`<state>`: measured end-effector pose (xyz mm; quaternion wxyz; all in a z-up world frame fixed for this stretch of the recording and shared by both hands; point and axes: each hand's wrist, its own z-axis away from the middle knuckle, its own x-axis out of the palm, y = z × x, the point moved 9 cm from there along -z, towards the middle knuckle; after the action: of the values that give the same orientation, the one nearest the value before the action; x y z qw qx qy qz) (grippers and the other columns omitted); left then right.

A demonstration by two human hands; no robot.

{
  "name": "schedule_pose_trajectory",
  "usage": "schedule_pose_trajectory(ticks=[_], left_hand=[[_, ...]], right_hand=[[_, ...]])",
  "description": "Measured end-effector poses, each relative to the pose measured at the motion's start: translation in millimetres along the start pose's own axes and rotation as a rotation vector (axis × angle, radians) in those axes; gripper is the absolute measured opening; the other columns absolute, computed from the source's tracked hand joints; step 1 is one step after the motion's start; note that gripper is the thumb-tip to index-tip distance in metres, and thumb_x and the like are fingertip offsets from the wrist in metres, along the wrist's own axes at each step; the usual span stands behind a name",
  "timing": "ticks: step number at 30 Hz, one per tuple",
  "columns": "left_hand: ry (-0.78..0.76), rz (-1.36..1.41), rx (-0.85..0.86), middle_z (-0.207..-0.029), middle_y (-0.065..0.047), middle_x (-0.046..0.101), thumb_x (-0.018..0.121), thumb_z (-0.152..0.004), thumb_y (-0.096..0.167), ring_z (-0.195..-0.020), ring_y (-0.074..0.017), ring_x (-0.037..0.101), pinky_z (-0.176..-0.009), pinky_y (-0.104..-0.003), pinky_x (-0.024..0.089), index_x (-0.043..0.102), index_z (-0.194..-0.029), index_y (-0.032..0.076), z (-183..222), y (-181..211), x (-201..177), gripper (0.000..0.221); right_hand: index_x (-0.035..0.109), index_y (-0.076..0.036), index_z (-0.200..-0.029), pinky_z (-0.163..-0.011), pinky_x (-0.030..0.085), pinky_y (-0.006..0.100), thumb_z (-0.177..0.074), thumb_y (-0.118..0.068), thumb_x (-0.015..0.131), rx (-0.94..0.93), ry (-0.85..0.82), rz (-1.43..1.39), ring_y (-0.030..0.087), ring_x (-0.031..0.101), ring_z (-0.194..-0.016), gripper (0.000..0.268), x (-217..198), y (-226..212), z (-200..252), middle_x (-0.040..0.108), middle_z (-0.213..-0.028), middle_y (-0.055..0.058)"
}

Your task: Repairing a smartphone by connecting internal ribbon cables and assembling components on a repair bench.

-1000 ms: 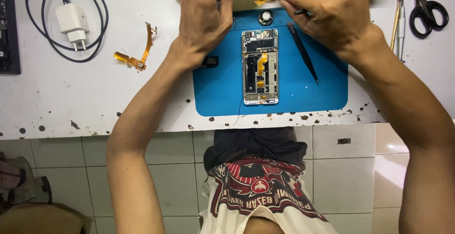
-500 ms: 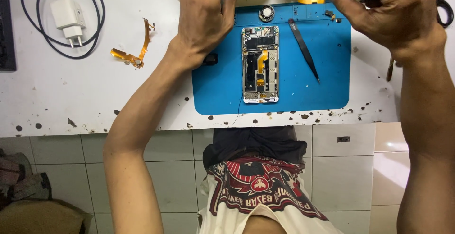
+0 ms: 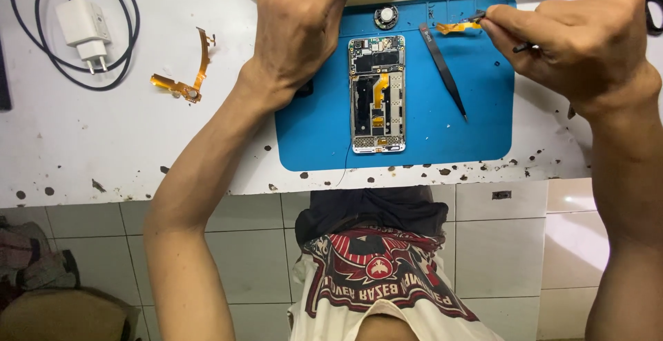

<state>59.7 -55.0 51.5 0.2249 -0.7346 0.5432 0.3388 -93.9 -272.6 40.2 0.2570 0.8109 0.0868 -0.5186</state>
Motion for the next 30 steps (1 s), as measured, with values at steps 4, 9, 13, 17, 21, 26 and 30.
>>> schedule_pose_trajectory(ticks=[4, 9, 13, 17, 21, 26, 30], left_hand=[[-0.014, -0.021, 0.003, -0.107, -0.009, 0.069, 0.079, -0.102, 0.011, -0.098, -0.0298, 0.061, -0.087, -0.049, 0.045, 0.063, -0.109, 0.011, 4.0, -2.1, 3.3, 0.017], [-0.054, -0.086, 0.018, -0.11, -0.013, 0.066, 0.085, -0.098, 0.011, -0.103, -0.0305, 0.063, -0.086, -0.047, 0.047, 0.063, -0.116, 0.011, 6.5, -1.4, 2.3, 0.029], [-0.094, -0.08, 0.029, -0.113, -0.017, 0.065, 0.082, -0.098, 0.01, -0.105, -0.0322, 0.062, -0.089, -0.048, 0.049, 0.063, -0.123, 0.01, 7.8, -2.9, -1.1, 0.032], [-0.152, -0.027, 0.027, -0.128, -0.024, 0.062, 0.09, -0.097, 0.004, -0.12, -0.0405, 0.058, -0.1, -0.058, 0.048, 0.065, -0.13, 0.006, 9.6, -5.2, -10.4, 0.042], [-0.175, 0.003, 0.062, -0.131, -0.025, 0.059, 0.088, -0.1, 0.001, -0.124, -0.0417, 0.055, -0.103, -0.06, 0.047, 0.067, -0.13, 0.003, 8.5, -3.0, -25.3, 0.037], [-0.139, 0.071, 0.109, -0.125, -0.019, 0.062, 0.08, -0.101, 0.0, -0.114, -0.0345, 0.059, -0.097, -0.05, 0.049, 0.067, -0.123, 0.001, 5.9, 7.5, -36.9, 0.026], [-0.122, 0.173, 0.118, -0.124, -0.02, 0.06, 0.078, -0.1, -0.004, -0.11, -0.036, 0.059, -0.094, -0.05, 0.05, 0.066, -0.121, -0.002, 0.4, 15.3, -46.9, 0.025]], right_hand=[[0.088, -0.023, -0.129, -0.057, 0.044, 0.026, -0.123, -0.037, 0.083, 0.006, 0.007, 0.026, 0.01, 0.064, -0.064, 0.016, -1.6, -10.0, 15.0, 0.075, -0.085, -0.01], [0.074, -0.034, -0.134, -0.057, 0.051, 0.027, -0.112, -0.055, 0.064, 0.064, -0.275, -0.025, 0.011, 0.066, -0.06, 0.033, 20.8, -23.0, 32.6, 0.073, -0.082, -0.011], [0.081, -0.026, -0.126, -0.054, 0.047, 0.027, -0.105, -0.054, 0.077, 0.101, -0.225, -0.107, 0.011, 0.068, -0.06, 0.036, 13.0, -18.3, 35.6, 0.076, -0.081, -0.009], [0.086, -0.008, -0.122, -0.055, 0.05, 0.028, -0.101, -0.036, 0.087, 0.111, -0.132, -0.339, 0.018, 0.073, -0.069, 0.035, 5.9, -9.0, 41.5, 0.082, -0.092, 0.006], [0.085, -0.022, -0.12, -0.059, 0.056, 0.025, -0.102, -0.044, 0.081, 0.086, -0.21, -0.227, 0.013, 0.079, -0.081, 0.03, 14.7, -5.0, 35.5, 0.084, -0.101, -0.003], [0.077, -0.028, -0.132, -0.056, 0.059, 0.031, -0.096, -0.053, 0.072, 0.128, -0.442, -0.239, 0.017, 0.076, -0.069, 0.044, 34.9, -16.3, 9.0, 0.079, -0.087, -0.003], [0.081, -0.018, -0.12, -0.052, 0.055, 0.035, -0.094, -0.036, 0.078, 0.185, -0.402, -0.531, 0.02, 0.072, -0.06, 0.032, 24.6, -12.9, -11.9, 0.078, -0.079, 0.004]])
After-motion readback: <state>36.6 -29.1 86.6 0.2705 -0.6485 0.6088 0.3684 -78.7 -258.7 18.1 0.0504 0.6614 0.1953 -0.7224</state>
